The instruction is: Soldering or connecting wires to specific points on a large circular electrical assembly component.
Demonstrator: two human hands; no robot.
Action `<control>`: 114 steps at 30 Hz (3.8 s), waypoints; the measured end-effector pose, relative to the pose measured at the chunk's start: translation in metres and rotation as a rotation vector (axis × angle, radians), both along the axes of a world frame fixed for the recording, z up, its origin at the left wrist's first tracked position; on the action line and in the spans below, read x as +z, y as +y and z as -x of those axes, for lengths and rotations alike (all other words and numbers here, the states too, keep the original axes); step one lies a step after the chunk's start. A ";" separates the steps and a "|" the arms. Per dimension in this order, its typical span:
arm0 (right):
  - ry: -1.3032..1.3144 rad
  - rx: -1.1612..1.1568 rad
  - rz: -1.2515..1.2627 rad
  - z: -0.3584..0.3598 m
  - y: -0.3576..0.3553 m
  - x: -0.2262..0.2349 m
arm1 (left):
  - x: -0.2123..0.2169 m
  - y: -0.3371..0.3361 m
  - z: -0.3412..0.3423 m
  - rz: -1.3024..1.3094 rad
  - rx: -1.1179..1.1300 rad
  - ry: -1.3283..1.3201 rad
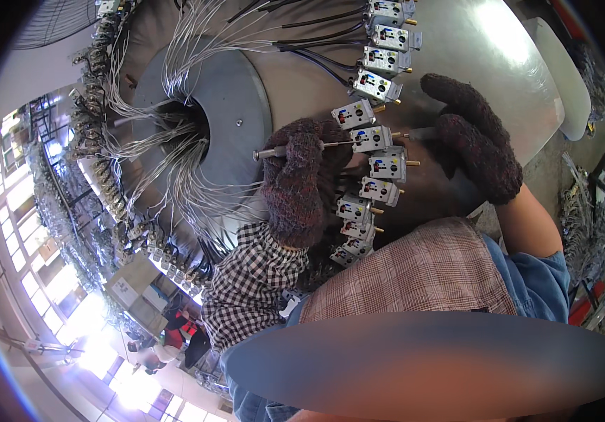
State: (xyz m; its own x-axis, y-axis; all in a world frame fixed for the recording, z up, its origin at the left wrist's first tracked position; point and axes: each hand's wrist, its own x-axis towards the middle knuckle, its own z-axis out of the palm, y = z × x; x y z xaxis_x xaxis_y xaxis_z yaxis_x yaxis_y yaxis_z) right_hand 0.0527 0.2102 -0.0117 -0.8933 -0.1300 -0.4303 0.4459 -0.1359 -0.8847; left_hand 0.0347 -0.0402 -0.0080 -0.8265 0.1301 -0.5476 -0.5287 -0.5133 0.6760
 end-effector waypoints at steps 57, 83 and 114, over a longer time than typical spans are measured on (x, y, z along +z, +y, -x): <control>-0.121 -0.058 0.026 0.011 -0.005 0.005 | 0.005 -0.001 0.003 0.014 -0.067 -0.059; -0.089 -0.147 0.037 0.006 -0.011 0.003 | -0.011 -0.008 0.000 -0.028 -0.089 -0.020; 0.068 -0.153 -0.054 -0.037 -0.002 0.006 | 0.033 0.003 -0.008 -0.028 -0.274 -0.087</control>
State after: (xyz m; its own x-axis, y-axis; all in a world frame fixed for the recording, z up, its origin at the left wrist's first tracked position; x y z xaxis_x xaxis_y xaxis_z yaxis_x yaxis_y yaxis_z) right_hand 0.0898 0.2081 -0.0056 -0.9281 0.0314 -0.3709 0.3626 -0.1493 -0.9199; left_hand 0.0431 -0.0377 0.0245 -0.7082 0.3584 -0.6082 -0.7060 -0.3612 0.6092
